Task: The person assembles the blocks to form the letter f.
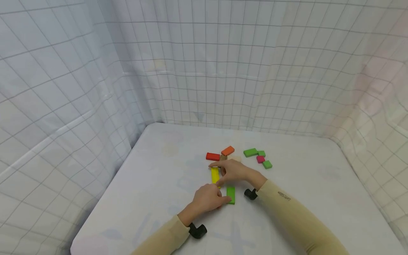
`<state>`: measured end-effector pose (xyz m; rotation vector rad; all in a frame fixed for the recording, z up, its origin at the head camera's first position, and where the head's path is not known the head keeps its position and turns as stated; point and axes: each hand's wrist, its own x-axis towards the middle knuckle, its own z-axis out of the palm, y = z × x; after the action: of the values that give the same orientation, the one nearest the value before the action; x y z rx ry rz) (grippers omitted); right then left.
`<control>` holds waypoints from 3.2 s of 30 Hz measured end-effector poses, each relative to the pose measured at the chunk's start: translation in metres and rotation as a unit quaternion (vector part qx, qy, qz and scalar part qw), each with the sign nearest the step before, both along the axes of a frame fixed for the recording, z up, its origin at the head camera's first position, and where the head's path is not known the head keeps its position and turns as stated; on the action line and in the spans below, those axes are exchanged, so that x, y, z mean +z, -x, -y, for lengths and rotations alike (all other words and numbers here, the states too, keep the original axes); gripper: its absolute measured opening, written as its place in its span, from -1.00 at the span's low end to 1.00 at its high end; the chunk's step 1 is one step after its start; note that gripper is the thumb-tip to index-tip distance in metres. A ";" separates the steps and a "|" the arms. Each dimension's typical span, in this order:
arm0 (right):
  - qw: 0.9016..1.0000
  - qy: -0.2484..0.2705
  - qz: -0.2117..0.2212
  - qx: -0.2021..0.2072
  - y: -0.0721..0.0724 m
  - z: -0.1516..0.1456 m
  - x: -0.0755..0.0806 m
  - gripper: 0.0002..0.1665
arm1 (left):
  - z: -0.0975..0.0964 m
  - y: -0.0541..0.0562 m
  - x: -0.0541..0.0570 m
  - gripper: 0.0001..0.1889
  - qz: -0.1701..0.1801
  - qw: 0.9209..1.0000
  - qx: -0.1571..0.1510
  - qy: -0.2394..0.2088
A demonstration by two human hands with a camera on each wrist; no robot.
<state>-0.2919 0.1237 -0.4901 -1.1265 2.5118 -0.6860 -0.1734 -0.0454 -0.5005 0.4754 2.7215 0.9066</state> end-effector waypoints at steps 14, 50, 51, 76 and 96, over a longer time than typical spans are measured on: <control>0.997 -0.068 -0.037 -0.009 -0.005 0.003 0.005 0.02 | 0.001 -0.001 0.001 -0.42 -0.010 1.000 0.002 0.000; 0.996 0.007 -0.041 -0.077 -0.008 -0.033 0.023 -0.07 | 0.004 0.000 0.006 -0.54 0.038 0.997 0.002 -0.063; 0.996 0.003 -0.040 -0.082 -0.009 -0.035 0.023 -0.06 | 0.004 0.001 0.007 -0.57 0.042 0.997 0.001 -0.070; 0.993 0.000 0.028 -0.118 -0.020 -0.058 0.001 0.00 | 0.000 0.019 0.001 -0.67 0.054 0.995 0.015 -0.076; 0.991 0.025 0.053 -0.116 -0.027 -0.061 -0.003 0.06 | 0.004 0.020 -0.014 -0.73 0.029 0.993 -0.004 -0.114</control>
<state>-0.2648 0.1847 -0.4927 -0.7955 2.5700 -0.8514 -0.1935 -0.0491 -0.5144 0.4935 2.5736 1.2163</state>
